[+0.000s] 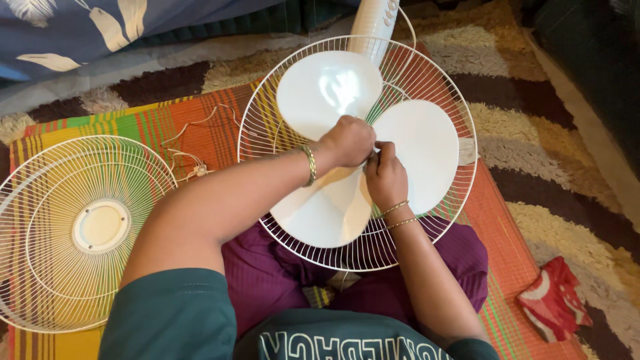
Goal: The person assembles a white pedestal fan by attaching the fan blades to the motor hub, securing them with a nut, and then attaching the rear wire cage. The person uses a cloth to wipe the fan blades during assembly.
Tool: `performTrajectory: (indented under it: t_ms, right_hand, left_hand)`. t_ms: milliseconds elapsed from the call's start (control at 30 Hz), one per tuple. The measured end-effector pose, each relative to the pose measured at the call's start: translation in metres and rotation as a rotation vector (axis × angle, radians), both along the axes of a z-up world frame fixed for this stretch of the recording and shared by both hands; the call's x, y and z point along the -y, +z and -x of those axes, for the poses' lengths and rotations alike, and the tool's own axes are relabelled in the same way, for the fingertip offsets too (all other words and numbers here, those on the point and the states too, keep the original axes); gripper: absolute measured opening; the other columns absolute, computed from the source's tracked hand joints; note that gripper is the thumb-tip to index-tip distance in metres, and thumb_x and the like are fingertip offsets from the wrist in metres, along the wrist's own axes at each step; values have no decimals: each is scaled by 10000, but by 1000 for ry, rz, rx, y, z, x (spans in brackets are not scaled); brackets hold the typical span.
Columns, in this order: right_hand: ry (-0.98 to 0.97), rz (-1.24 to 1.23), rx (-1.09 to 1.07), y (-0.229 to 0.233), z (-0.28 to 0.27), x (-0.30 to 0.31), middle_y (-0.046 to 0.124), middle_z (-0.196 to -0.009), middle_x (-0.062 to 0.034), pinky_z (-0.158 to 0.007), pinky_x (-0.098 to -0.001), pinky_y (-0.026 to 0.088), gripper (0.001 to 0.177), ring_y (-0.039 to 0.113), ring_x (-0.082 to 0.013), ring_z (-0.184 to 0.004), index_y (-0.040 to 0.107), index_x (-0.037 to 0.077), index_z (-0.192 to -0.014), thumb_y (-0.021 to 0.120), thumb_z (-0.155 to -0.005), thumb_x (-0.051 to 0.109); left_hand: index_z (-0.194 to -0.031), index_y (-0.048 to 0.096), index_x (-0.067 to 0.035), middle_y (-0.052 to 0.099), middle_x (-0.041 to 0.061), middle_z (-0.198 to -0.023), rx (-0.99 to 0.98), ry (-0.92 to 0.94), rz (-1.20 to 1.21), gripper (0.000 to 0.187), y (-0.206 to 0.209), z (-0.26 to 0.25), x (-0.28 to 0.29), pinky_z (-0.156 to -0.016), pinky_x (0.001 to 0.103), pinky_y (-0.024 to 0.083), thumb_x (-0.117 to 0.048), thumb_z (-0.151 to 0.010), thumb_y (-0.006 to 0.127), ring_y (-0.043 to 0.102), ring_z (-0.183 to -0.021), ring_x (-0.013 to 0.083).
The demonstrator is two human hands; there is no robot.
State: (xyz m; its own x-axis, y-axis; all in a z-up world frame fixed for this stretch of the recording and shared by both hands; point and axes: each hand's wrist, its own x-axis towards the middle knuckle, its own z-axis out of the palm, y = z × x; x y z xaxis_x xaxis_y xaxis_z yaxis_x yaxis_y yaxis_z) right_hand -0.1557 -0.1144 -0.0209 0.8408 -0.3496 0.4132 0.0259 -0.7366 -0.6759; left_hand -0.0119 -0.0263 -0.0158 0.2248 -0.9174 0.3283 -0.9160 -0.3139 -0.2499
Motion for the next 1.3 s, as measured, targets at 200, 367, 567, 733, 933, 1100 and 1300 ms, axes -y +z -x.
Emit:
performTrajectory:
  t_ms: [200,367,567,733,933,1100,1300]
  right_hand:
    - [-52,-25,-43,-3,-5,-2,677,-743,-206,-609,-547,490,175,639,-447,-681,511,17,-1143,549,-1020,136]
    - [-78,0,-114,-4,-7,-1,695,-774,-227,-619,-558,503,189,652,-460,-699,511,30,-1164,515,-1009,139]
    - [-97,47,-145,-8,-7,-1,687,-797,-253,-630,-575,498,187,647,-481,-728,516,40,-1183,502,-1018,128]
    - [-79,75,-106,-5,-13,3,697,-826,-250,-628,-577,495,198,648,-484,-743,507,40,-1193,496,-1012,120]
    - [-40,-26,-139,0,-11,7,691,-778,-230,-637,-557,503,232,654,-468,-719,464,10,-1188,525,-1001,133]
    - [8,-42,-146,0,-4,2,691,-758,-206,-614,-542,507,261,658,-446,-695,452,6,-1189,544,-989,146]
    - [-95,68,-195,0,-6,-3,708,-775,-183,-582,-540,504,262,659,-432,-671,485,55,-1226,533,-1013,199]
  left_hand:
    - [-579,641,-167,581,11,-550,118,310,-38,248,-36,8,16,-377,367,351,-347,-745,678,570,-492,176]
    - [-560,622,-200,529,12,-523,95,518,-21,225,-45,15,28,-371,368,282,-358,-701,700,500,-447,161]
    - [-565,615,-198,528,4,-525,40,704,-78,249,-49,22,45,-369,362,267,-397,-684,707,486,-464,168]
    - [-576,590,-233,489,-44,-527,157,826,-367,243,-40,20,63,-359,334,234,-295,-743,755,464,-449,117]
    - [-551,642,-158,574,41,-514,109,425,-22,355,-19,7,38,-400,387,393,-411,-800,655,585,-467,202]
    - [-620,679,-115,656,101,-621,-37,-86,-4,337,6,-12,-16,-517,414,502,-366,-835,612,666,-562,254]
    - [-633,685,-122,665,99,-627,-247,-85,196,330,14,-11,-16,-612,430,530,-336,-868,599,663,-597,285]
